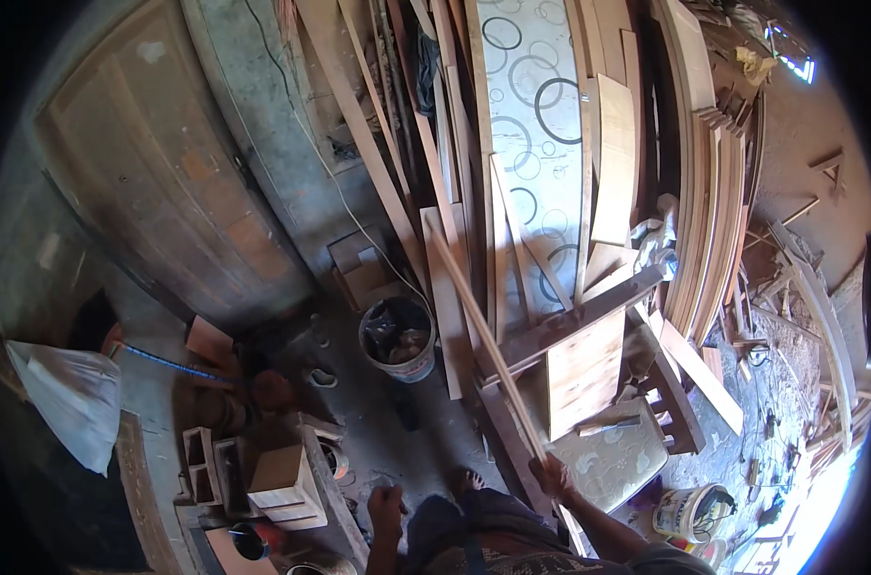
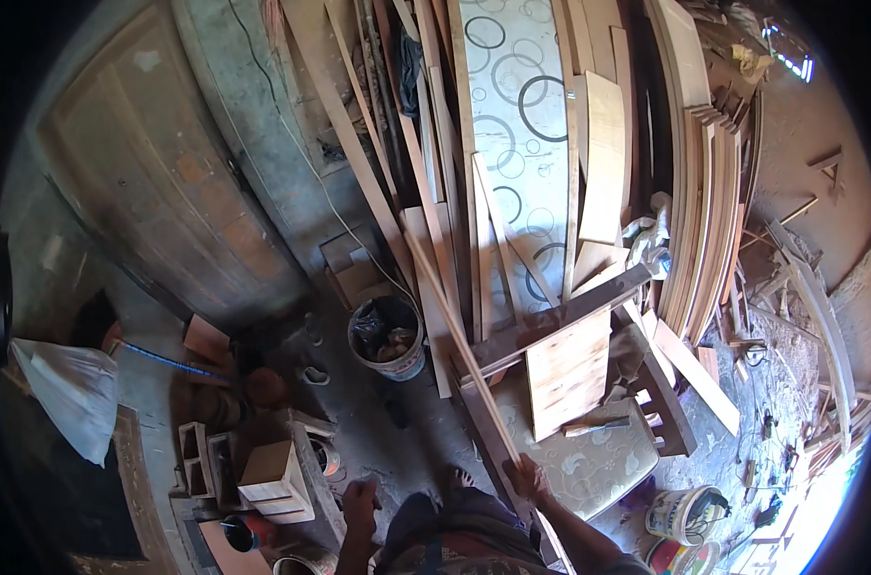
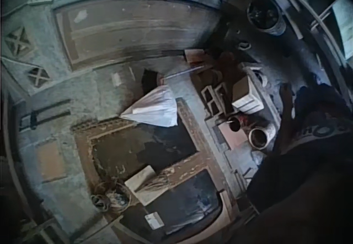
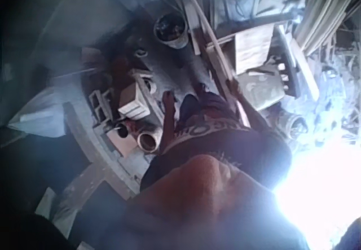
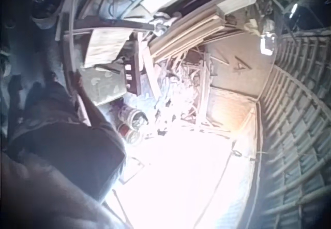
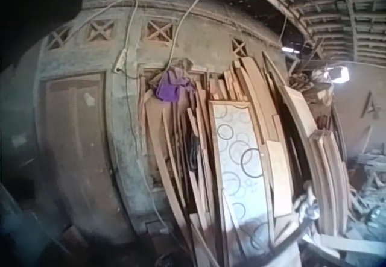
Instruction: The person selects wooden planks from a pile, carries them to a workbench, and fits them into the frame of a partially assembled wooden structure. The person handles the planks by hand, positioning them under the tabletop frame.
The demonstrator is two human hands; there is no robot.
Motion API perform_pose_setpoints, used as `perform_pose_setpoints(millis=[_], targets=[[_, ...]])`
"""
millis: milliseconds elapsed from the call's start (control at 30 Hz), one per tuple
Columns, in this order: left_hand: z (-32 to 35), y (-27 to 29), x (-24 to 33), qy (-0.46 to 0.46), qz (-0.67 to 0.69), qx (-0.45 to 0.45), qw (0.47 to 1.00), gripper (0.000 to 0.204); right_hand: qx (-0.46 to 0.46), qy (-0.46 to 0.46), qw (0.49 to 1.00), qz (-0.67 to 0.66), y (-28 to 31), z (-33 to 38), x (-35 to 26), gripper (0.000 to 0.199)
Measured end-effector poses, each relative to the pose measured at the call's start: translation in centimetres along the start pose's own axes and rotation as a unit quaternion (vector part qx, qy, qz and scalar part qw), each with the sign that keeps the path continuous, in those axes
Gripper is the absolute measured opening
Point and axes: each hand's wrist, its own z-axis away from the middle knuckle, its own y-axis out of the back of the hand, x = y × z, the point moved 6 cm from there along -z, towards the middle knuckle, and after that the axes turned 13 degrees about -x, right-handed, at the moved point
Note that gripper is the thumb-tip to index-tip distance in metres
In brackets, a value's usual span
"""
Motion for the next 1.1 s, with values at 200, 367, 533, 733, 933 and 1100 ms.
perform_pose_setpoints(millis=[200,367,533,733,933,1100], targets=[[-11.4,-4.5,6.9,-0.007,-0.064,-0.118,0.991,0.035,0.159,-0.031,0.986,-0.038,6.1,-7.7,-5.9,0.027],[-23.4,-9.3,10.5,0.069,0.050,-0.203,0.975,0.037,0.245,-0.071,0.967,0.007,10.2,-15.1,-9.0,0.028],[-41.6,-13.9,14.3,-0.027,0.054,-0.194,0.979,0.025,0.337,-0.137,0.925,0.113,11.5,-20.9,-9.9,0.025],[-62.3,-19.9,18.6,-0.140,0.051,-0.149,0.978,0.043,0.344,-0.245,0.899,0.115,9.7,-22.5,-6.0,0.034],[-73.7,-24.6,17.7,-0.218,-0.108,-0.108,0.964,0.051,0.483,-0.242,0.839,0.057,7.9,-24.4,-3.5,0.051],[-64.7,-30.3,19.9,-0.257,-0.253,-0.092,0.928,0.027,0.464,-0.290,0.837,0.024,8.3,-21.1,-5.3,0.047]])
